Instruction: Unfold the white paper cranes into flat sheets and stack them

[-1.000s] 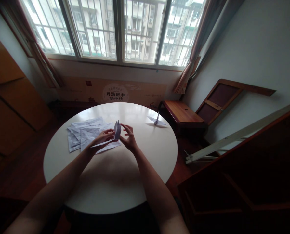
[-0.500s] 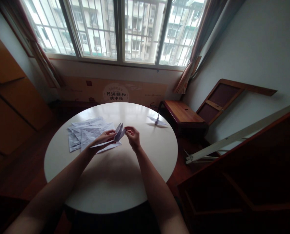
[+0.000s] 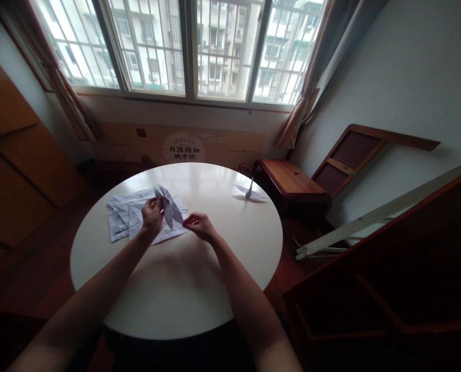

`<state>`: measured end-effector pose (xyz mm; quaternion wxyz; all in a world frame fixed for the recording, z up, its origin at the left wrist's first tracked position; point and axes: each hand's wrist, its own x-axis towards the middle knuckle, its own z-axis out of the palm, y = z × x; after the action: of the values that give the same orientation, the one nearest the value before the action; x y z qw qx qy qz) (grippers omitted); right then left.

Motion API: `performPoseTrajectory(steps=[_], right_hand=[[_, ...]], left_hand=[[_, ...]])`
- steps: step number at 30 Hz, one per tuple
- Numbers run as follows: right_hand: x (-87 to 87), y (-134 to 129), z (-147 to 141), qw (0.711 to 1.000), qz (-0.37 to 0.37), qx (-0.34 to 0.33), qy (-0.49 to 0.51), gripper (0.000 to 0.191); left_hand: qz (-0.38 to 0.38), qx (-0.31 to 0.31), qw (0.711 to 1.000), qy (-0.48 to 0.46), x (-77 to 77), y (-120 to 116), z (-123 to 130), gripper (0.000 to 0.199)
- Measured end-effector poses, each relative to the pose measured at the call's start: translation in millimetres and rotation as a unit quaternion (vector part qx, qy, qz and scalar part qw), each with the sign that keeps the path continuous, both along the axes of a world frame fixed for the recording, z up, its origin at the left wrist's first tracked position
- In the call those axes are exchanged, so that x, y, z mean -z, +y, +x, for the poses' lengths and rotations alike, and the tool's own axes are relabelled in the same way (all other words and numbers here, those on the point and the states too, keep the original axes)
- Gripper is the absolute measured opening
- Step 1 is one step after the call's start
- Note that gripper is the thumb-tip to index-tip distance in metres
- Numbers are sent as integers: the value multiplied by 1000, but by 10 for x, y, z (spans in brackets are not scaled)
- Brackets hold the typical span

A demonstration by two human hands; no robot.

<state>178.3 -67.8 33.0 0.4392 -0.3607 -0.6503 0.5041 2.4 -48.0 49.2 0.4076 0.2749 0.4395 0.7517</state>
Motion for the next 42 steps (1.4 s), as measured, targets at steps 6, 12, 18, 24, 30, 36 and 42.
performPoseTrajectory(steps=[6, 12, 18, 24, 30, 36, 42], right_hand=[[-110, -101, -25, 997, -45, -67, 12, 34], [-154, -49, -14, 992, 86, 92, 18, 33], [-108, -114, -58, 977, 180, 89, -67, 29], [-66, -64, -19, 975, 146, 128, -104, 25], [-52, -2, 13, 987, 62, 142, -43, 21], [-97, 27, 33, 989, 29, 113, 88, 28], [-104, 32, 50, 985, 21, 137, 104, 37]], left_hand=[[38, -78, 978, 190, -37, -60, -5, 23], [40, -26, 957, 287, -43, -146, 55, 22], [61, 108, 960, 251, -107, -276, 192, 47], [4, 262, 957, 124, -37, -237, 231, 49], [-19, 328, 942, 68, -2, -206, 238, 45], [-50, 372, 926, 45, -31, -229, 223, 61], [-63, 348, 935, 16, -7, -201, 199, 65]])
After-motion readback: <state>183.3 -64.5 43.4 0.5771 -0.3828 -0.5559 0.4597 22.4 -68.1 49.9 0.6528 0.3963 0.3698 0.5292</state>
